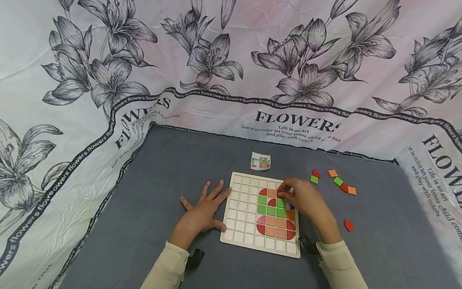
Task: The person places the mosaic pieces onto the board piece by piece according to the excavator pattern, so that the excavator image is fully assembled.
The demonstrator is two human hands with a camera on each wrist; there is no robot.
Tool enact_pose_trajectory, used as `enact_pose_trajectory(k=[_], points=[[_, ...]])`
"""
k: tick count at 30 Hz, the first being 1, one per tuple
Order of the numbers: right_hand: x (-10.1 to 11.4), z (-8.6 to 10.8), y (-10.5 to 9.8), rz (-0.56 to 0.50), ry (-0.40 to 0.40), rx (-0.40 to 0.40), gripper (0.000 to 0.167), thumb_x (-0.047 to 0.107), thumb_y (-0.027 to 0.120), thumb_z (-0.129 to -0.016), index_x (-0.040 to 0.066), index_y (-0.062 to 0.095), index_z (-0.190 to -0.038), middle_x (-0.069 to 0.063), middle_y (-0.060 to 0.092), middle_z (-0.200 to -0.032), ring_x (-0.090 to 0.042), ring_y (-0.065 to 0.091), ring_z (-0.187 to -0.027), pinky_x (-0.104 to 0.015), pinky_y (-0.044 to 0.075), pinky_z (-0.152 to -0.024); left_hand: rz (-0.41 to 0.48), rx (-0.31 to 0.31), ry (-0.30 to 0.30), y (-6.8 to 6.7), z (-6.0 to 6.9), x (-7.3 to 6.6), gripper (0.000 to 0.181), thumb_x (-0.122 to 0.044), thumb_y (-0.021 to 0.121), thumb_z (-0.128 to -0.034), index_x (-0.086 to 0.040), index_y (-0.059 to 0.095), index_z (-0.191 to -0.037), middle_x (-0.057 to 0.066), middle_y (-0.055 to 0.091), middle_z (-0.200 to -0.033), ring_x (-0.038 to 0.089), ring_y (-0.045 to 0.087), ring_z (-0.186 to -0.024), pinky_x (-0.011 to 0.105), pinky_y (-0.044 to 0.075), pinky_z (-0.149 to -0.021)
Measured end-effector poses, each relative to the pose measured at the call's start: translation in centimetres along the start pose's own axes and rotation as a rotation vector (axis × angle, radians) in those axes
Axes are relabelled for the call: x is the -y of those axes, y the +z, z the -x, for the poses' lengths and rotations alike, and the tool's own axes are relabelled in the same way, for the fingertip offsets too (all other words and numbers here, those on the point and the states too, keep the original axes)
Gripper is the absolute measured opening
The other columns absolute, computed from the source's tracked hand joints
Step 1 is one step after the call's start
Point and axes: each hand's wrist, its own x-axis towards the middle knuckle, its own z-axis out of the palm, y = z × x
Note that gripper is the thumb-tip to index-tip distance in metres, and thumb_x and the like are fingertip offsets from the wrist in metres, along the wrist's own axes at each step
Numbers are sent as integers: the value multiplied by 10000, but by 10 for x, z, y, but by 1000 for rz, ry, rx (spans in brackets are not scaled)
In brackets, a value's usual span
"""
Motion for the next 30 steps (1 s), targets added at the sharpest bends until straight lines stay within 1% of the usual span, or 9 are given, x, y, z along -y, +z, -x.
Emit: enact_pose_trajectory(k=[7, 10, 14, 18, 23, 27, 30], points=[[1, 1, 0, -2, 5, 9, 44, 154, 816, -953, 147, 773, -959, 27, 729, -910, -122, 585, -718, -312, 507, -600, 10, 8, -3, 1, 0, 2, 1171, -367, 938, -705, -331, 307, -1690, -20, 159, -1780, 358, -19, -1644, 952, -123, -985], [0, 2, 0, -9, 1, 7, 45, 160, 817, -953, 154, 772, -950, 37, 731, -898, -117, 605, -725, -311, 508, -597, 6, 10, -4, 1, -1, 1, 1170, -363, 939, -705, -325, 309, -1690, -15, 164, -1780, 363, -10, -1644, 952, -121, -985], [-2, 2, 0, -16, 4, 6, 41, 169, 815, -956, 165, 773, -954, 43, 740, -915, -131, 652, -778, -314, 521, -612, 1, 10, -9, 1, -1, 1, 1166, -362, 940, -703, -340, 315, -1686, -36, 159, -1779, 351, -11, -1646, 954, -116, -984], [-5, 2, 0, -15, 31, 1, 52, 210, 790, -983, 163, 772, -995, 45, 730, -908, -143, 632, -769, -315, 522, -616, 2, 12, -8, 2, -1, 2, 1168, -366, 940, -703, -347, 311, -1687, -44, 152, -1779, 348, -20, -1646, 955, -116, -983], [-11, 3, -5, -11, 59, -43, 124, 255, 747, -1019, 141, 768, -1061, 15, 712, -895, -163, 587, -731, -322, 499, -600, 0, 12, -8, 2, -1, 2, 1168, -363, 942, -706, -344, 310, -1687, -41, 152, -1779, 349, -22, -1646, 956, -111, -983], [-20, 7, -13, -10, 81, -95, 177, 261, 733, -1027, 108, 761, -1111, -39, 742, -970, -189, 620, -782, -322, 504, -598, 4, 11, -5, 1, -1, 1, 1162, -360, 938, -709, -334, 313, -1688, -34, 155, -1780, 356, -22, -1645, 958, -109, -981], [-30, 10, -18, 5, 98, -142, 217, 274, 714, -1039, 88, 755, -1144, -66, 751, -993, -215, 646, -812, -336, 510, -612, 8, 12, -3, 0, 0, 1, 1159, -361, 934, -713, -335, 309, -1689, -33, 150, -1780, 356, -27, -1644, 956, -112, -983]])
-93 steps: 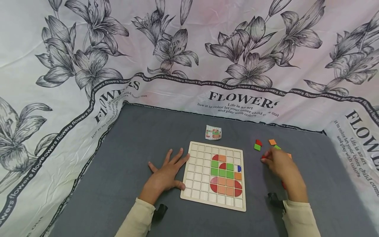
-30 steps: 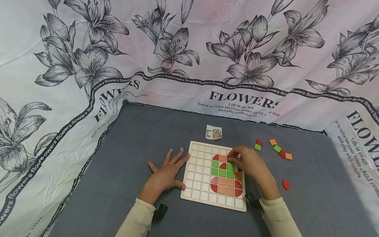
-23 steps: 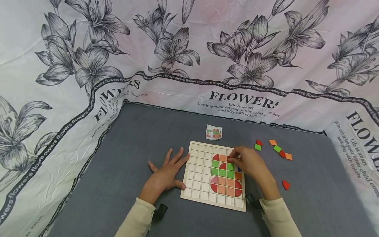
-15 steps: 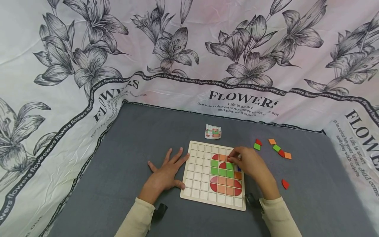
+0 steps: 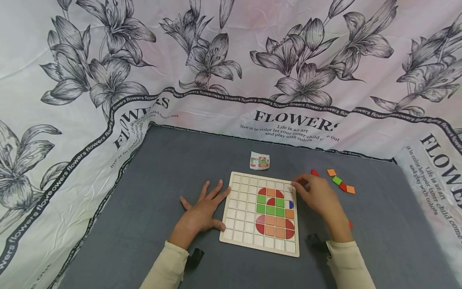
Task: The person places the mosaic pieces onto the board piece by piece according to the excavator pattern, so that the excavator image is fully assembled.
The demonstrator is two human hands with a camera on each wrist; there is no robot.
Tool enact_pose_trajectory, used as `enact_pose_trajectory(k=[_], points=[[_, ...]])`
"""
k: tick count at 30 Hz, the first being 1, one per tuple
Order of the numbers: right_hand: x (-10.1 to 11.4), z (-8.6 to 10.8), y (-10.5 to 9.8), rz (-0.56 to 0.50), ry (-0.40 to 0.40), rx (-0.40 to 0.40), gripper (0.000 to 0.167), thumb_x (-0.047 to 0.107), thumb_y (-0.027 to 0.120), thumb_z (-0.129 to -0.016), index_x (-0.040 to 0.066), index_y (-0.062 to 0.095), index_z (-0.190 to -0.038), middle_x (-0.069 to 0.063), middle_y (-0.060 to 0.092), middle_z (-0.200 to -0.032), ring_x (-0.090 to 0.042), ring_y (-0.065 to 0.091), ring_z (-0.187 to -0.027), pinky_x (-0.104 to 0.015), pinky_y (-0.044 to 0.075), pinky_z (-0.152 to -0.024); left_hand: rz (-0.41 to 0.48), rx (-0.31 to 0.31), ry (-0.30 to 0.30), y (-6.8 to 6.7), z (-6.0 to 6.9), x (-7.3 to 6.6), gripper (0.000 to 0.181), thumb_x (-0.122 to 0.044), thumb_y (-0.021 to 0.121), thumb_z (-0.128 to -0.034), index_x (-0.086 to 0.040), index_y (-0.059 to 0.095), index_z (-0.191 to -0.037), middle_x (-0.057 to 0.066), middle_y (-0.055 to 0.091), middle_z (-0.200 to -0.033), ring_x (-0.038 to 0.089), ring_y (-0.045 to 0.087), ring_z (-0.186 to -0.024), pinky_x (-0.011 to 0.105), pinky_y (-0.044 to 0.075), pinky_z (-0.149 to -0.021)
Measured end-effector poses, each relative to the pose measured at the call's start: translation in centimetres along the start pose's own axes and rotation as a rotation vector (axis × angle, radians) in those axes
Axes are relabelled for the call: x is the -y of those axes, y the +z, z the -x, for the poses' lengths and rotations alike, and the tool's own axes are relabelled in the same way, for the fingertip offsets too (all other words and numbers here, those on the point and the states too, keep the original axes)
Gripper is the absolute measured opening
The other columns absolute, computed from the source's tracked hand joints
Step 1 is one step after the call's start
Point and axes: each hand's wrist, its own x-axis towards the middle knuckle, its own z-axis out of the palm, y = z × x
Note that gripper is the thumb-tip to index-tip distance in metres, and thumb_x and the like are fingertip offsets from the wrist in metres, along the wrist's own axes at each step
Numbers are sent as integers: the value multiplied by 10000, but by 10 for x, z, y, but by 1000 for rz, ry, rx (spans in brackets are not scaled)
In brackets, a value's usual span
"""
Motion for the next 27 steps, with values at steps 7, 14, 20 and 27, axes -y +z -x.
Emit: enact_pose_trajectory(k=[7, 14, 20, 27], points=[[-25, 6, -16, 36, 54, -151, 279, 313, 685, -1051, 71, 756, -1171, -85, 761, -988, -258, 672, -829, -361, 496, -619, -5, 4, -2, 2, 0, 2, 1160, -365, 937, -710, -338, 313, -1687, -38, 151, -1780, 356, -20, -1645, 959, -108, -980], [-41, 13, -31, 39, 113, -260, 305, 300, 654, -1063, 44, 733, -1209, -180, 756, -1058, -234, 623, -700, -343, 442, -542, -11, 4, -15, 2, 1, 1, 1165, -357, 943, -707, -350, 311, -1686, -51, 148, -1779, 342, -30, -1646, 953, -115, -987], [-49, 12, -38, 29, 213, -285, 355, 294, 633, -1070, 22, 720, -1281, -230, 728, -1133, -219, 568, -610, -346, 419, -476, -7, 2, -15, 2, 0, 1, 1176, -352, 955, -701, -333, 314, -1687, -30, 156, -1779, 358, -22, -1644, 955, -116, -983], [-64, 6, -39, 50, 311, -254, 413, 291, 617, -1076, -20, 687, -1340, -263, 695, -1225, -355, 662, -836, -373, 466, -540, -17, 4, -20, 1, -1, -1, 1179, -352, 950, -702, -335, 306, -1689, -34, 150, -1780, 358, -27, -1644, 953, -110, -990]])
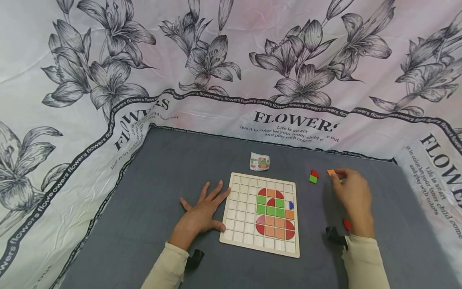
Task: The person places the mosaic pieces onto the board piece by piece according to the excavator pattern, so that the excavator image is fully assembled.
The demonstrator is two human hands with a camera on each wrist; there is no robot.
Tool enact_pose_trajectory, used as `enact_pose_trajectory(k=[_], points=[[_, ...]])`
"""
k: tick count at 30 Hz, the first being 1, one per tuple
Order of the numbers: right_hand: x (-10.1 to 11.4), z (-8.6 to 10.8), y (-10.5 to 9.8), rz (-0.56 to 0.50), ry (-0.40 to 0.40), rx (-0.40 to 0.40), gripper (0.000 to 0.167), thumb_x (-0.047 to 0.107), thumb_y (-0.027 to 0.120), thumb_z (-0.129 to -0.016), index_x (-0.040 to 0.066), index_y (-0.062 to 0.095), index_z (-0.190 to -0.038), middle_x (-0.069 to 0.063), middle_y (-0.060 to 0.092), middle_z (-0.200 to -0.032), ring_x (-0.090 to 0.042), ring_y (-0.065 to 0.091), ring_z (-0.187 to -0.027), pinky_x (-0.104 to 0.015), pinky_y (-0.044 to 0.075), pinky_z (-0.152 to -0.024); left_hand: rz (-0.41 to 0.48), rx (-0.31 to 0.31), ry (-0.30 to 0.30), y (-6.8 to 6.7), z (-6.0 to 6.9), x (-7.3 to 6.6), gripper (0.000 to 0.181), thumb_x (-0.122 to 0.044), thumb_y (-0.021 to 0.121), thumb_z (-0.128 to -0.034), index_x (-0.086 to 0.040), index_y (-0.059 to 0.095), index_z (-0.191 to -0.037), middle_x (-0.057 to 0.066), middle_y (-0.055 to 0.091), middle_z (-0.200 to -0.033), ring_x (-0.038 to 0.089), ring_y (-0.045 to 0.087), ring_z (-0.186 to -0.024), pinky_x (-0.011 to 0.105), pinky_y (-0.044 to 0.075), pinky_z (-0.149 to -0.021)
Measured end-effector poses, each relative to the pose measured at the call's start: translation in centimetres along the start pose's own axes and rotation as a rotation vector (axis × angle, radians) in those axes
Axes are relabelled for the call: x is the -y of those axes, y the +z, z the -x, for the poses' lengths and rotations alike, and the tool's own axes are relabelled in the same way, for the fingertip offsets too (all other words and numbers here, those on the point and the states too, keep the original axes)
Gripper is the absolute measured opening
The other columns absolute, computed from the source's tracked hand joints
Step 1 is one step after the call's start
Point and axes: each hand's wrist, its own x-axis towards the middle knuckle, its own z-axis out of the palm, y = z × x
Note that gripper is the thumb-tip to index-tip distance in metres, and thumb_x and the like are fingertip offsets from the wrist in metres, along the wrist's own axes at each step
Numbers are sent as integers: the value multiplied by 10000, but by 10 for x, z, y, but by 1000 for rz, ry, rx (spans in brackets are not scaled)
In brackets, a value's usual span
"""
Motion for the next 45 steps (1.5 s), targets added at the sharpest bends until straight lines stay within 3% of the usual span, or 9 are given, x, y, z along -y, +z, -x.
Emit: enact_pose_trajectory(k=[10, 16, 27, 39, 45], points=[[-9, -21, 5, 89, 83, 112, 475, 274, 606, -1052, -75, 633, -1373, -347, 611, -1312, -537, 591, -1129, -613, 539, -715, -12, -7, 0, -1, 0, 0, 1174, -365, 947, -698, -346, 313, -1686, -43, 160, -1778, 346, -14, -1646, 957, -98, -989], [-12, -29, 8, 104, 102, 152, 471, 291, 622, -1043, -63, 643, -1353, -371, 596, -1307, -562, 589, -1119, -599, 537, -693, 3, 2, 9, -1, -1, 0, 1163, -352, 942, -711, -346, 310, -1687, -51, 153, -1779, 336, -19, -1647, 954, -106, -989], [-12, -32, 17, 78, 73, 130, 398, 296, 647, -1048, -29, 695, -1272, -336, 586, -1211, -528, 595, -1066, -590, 513, -681, 3, 1, 21, 0, 0, 0, 1157, -354, 937, -719, -339, 306, -1689, -46, 147, -1780, 339, -22, -1647, 960, -99, -981], [-9, -27, 19, 67, -18, 72, 413, 262, 698, -999, -69, 682, -1246, -279, 697, -1166, -478, 665, -957, -586, 524, -687, -1, -3, 14, 1, -1, 1, 1175, -362, 943, -705, -348, 302, -1689, -58, 145, -1779, 330, -31, -1647, 957, -103, -984], [19, -8, 28, 23, -151, 19, 390, 253, 705, -979, -31, 734, -1245, -258, 710, -1166, -454, 659, -1016, -624, 518, -755, 2, -3, 12, 1, -2, 2, 1174, -364, 945, -707, -347, 302, -1690, -49, 149, -1779, 336, -25, -1647, 958, -102, -985]])
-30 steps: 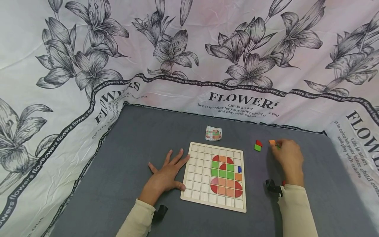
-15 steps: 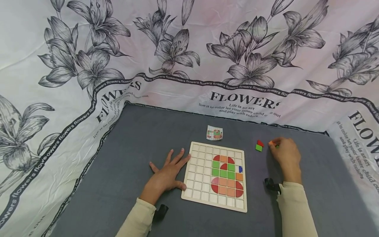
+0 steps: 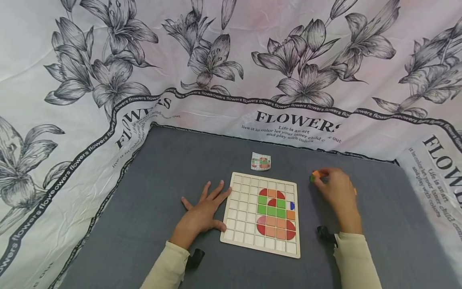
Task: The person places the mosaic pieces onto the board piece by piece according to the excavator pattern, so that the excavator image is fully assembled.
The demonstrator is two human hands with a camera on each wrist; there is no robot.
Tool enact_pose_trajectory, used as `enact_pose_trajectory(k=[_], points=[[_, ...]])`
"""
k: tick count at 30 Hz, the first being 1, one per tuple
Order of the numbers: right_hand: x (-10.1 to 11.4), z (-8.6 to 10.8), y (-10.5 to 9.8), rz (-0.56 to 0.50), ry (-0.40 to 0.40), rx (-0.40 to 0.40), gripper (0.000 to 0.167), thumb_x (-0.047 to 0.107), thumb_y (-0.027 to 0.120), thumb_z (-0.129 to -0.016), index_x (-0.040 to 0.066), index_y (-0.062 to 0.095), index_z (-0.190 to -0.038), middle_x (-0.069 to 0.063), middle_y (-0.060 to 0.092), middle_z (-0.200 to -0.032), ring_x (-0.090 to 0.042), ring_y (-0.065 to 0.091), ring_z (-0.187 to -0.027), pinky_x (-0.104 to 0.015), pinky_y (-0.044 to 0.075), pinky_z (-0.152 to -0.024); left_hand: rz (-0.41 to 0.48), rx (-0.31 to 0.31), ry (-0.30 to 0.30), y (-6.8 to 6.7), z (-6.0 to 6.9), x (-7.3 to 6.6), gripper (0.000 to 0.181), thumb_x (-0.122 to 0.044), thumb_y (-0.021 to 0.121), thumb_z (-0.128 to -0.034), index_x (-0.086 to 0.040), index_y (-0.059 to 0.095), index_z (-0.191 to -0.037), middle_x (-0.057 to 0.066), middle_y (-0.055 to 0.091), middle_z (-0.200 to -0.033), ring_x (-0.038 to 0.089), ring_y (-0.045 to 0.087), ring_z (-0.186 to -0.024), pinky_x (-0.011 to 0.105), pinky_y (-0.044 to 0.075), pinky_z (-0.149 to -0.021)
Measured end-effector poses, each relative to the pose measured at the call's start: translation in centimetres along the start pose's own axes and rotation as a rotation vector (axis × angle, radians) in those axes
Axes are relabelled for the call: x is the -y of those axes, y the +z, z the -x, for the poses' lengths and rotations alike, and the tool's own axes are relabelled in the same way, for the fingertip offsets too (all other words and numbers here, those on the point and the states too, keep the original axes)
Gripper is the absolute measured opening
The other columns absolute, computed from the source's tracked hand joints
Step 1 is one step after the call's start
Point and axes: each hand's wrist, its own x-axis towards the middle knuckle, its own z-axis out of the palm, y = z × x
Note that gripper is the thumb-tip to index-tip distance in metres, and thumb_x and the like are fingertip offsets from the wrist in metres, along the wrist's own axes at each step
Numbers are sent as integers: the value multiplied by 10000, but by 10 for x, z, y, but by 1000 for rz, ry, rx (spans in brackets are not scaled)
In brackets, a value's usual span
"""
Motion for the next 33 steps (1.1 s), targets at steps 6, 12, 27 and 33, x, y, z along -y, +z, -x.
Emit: enact_pose_trajectory(k=[6, 12, 27, 33], points=[[39, 21, 8, 10, -127, -14, 337, 188, 746, -962, -46, 745, -1205, -241, 680, -1120, -407, 631, -1013, -587, 562, -759, 0, 4, 6, 1, 0, 0, 1170, -373, 940, -709, -358, 300, -1688, -65, 134, -1780, 328, -37, -1647, 957, -104, -985], [81, 36, 10, 11, -260, 43, 302, 207, 775, -969, 4, 756, -1192, -191, 695, -1133, -368, 660, -1004, -558, 596, -704, 3, 3, -1, 1, 1, 0, 1172, -367, 943, -704, -354, 306, -1687, -65, 137, -1780, 331, -33, -1647, 955, -104, -987], [137, 56, 37, 26, -532, 63, 183, 196, 844, -922, 89, 792, -1061, -41, 669, -994, -242, 627, -891, -353, 540, -542, 2, 4, 2, -1, 1, 1, 1159, -378, 931, -717, -355, 300, -1689, -59, 128, -1781, 334, -36, -1646, 958, -101, -985], [143, 60, 46, 27, -546, 135, 222, 188, 892, -881, 95, 789, -1054, -20, 681, -1010, -221, 656, -938, -370, 598, -670, -4, 2, 3, -1, 1, 2, 1166, -380, 936, -713, -357, 298, -1689, -59, 131, -1781, 337, -30, -1647, 963, -90, -981]])
